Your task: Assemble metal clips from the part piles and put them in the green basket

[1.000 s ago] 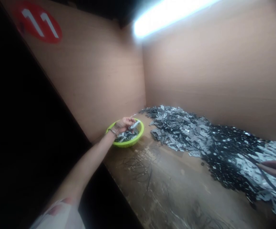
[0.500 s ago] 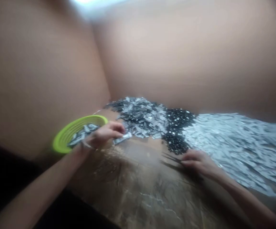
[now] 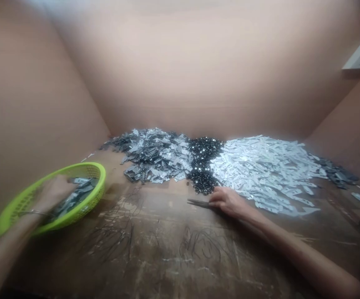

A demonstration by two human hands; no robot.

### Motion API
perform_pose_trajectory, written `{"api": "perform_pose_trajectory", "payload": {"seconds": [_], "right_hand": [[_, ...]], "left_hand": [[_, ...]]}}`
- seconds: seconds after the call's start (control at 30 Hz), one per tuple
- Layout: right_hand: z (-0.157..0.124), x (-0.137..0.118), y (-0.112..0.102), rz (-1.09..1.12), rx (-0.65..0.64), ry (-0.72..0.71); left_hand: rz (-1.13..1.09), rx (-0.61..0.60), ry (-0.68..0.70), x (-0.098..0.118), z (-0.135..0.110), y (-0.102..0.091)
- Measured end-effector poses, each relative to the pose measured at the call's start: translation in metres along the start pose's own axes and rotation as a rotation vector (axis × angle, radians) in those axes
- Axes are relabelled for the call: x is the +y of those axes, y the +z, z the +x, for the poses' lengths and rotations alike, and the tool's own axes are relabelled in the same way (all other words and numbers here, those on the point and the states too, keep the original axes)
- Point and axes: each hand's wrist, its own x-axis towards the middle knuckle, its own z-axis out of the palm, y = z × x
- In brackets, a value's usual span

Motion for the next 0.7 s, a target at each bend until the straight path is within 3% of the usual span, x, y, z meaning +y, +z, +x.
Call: {"api": "perform_pose_trajectory", "payload": {"seconds": [0.1,0.2,0.3,0.43,0.5,0.7], "right_hand": [[-0.002,0.002,0.003,0.027,0.005,-0.012],[-0.004,0.007,0.003,0.120,0.028,-0.041],[0.003,0.019,-0.004,0.238,0.111,-0.054],[0.036,0.047,-0.026,0.242,0.260,-0.007],[0.059,0.062,-0.038,0.074,0.333,0.040],[0.105,0.093,-0.053,-0.065,0.354,0.078]], "left_hand": [[0.032,0.148,0.085,0.041,-0.012,-0.013],[-0.165,0.249,0.288,0.086,-0.030,-0.021],[-0.363,0.153,0.460,0.126,-0.051,-0.013],[-0.454,0.030,0.659,0.167,-0.076,0.012],[-0.442,0.031,0.750,0.182,-0.086,0.023],[-0.349,0.034,0.841,0.210,-0.101,0.044]]}}
